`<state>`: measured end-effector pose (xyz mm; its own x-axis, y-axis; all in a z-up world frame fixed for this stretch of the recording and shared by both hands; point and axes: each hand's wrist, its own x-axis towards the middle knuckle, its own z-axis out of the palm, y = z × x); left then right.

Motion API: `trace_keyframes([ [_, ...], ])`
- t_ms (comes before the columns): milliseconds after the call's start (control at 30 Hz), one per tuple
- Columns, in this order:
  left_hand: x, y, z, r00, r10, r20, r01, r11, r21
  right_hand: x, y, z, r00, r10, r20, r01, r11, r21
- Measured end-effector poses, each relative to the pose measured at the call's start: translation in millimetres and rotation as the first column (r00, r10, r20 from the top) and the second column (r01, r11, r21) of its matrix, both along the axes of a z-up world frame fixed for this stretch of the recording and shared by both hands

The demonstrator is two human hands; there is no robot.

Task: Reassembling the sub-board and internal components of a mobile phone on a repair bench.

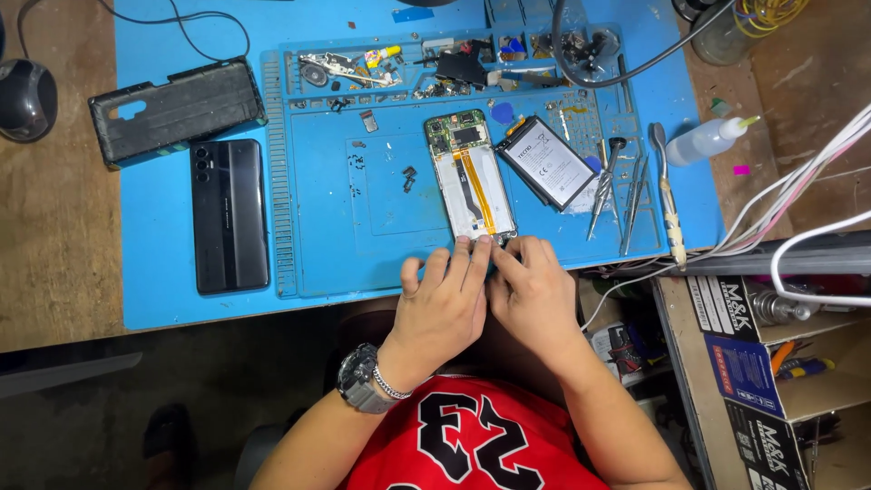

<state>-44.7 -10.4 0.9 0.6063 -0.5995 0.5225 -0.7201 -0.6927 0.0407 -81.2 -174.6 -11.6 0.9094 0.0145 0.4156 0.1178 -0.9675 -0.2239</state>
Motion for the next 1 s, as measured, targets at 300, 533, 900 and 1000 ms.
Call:
trace_keyframes([
  [300, 2.2, -7.5, -13.1, 1.000, 0.011, 0.006, -0.012, 0.998, 0.059, -5.5, -10.4, -12.0, 0.996, 0.026, 0.089, -0.035, 0.994, 0.103],
  [533, 0.6, -11.6, -12.4, 1.000, 0.016, -0.006, -0.016, 0.998, 0.066, -8.4, -73.3, 25.1, 0.975, -0.143, 0.170, 0.080, 0.941, 0.330],
  [900, -4.7, -14.6, -14.4, 0.999, 0.043, -0.013, -0.043, 0.999, 0.015, 55.0, -116.4, 43.1, 0.836, -0.397, -0.379, 0.472, 0.873, 0.125],
  [1000, -2.8, -16.3, -16.7, 0.999, 0.027, -0.024, -0.027, 0.999, -0.026, 65.0, -125.9, 31.8, 0.786, -0.398, -0.473, 0.493, 0.865, 0.091],
])
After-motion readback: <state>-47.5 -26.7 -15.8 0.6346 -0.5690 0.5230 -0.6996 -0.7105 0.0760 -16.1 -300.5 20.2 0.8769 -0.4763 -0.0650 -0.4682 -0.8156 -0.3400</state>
